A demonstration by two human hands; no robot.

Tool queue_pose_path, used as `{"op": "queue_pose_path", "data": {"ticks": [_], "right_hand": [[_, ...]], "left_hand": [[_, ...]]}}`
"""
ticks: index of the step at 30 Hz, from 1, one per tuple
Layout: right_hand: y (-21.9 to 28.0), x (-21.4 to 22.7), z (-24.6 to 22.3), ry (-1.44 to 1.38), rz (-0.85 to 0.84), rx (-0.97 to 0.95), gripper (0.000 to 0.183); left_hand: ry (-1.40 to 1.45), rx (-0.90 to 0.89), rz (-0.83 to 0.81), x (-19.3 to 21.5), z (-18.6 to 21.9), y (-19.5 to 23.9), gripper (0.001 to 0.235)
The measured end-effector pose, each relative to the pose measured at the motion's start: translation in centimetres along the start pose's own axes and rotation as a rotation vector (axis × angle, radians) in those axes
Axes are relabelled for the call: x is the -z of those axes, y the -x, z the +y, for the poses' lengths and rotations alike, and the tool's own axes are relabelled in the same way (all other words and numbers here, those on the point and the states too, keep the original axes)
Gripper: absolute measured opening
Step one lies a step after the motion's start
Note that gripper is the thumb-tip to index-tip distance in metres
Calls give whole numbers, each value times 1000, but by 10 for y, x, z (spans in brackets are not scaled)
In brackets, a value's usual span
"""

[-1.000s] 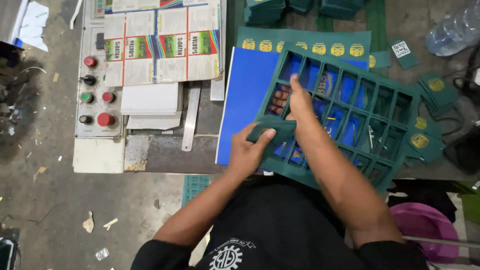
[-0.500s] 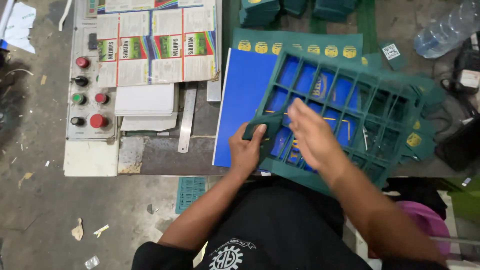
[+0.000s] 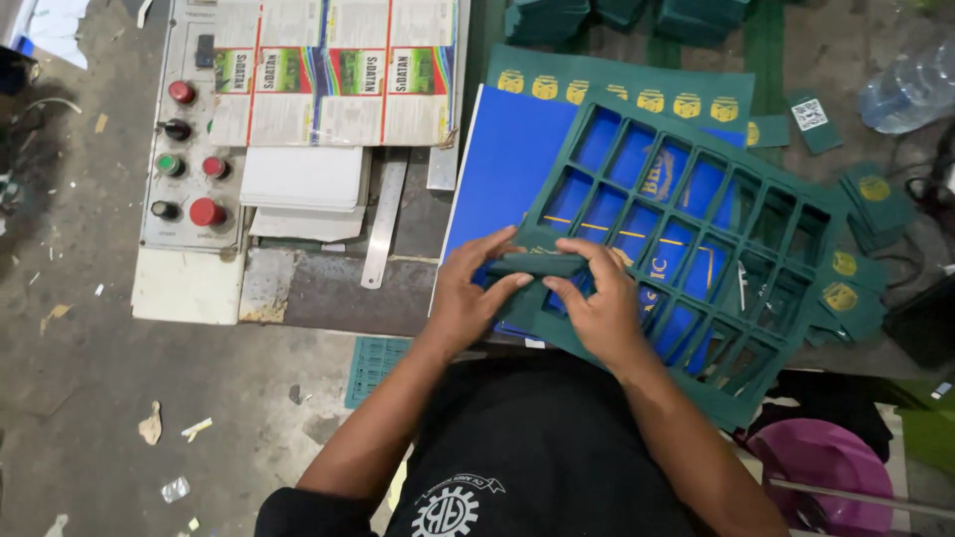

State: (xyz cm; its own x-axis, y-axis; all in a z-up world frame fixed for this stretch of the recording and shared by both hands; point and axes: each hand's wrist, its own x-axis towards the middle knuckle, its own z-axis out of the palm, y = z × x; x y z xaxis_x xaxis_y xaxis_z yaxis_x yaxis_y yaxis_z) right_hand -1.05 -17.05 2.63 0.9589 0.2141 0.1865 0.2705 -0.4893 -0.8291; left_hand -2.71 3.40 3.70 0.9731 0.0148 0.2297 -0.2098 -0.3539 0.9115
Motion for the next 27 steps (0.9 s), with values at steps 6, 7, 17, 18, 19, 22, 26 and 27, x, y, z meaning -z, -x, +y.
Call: {"op": "queue_pose_path", "data": {"ticks": [6, 7, 17, 18, 19, 22, 26, 27], "right_hand": [[7, -19, 3, 187, 6, 149, 64], [9, -20, 2, 186, -2, 147, 64], [19, -26, 12, 409, -58, 192, 59], [19, -26, 11, 445, -54, 201, 58], [19, -26, 11, 444, -57, 201, 58], [15, -18, 5, 379, -13, 173, 58], [7, 5, -6, 18, -46, -30, 53], [8, 10, -5, -162, -83, -137, 49]], "left_hand": [[-274, -96, 68, -18, -29, 22, 55], [-273, -88, 69, -22, -23, 25, 55], [-418, -65, 64, -38, -29, 41, 64], [-451, -85, 72, -39, -30, 41, 62], [-452, -82, 73, -36, -28, 41, 62], [-462, -94, 73, -26, -17, 34, 55], [-268, 37, 22, -1, 9, 18, 43], [-153, 99, -8, 6, 17, 15, 39]]}}
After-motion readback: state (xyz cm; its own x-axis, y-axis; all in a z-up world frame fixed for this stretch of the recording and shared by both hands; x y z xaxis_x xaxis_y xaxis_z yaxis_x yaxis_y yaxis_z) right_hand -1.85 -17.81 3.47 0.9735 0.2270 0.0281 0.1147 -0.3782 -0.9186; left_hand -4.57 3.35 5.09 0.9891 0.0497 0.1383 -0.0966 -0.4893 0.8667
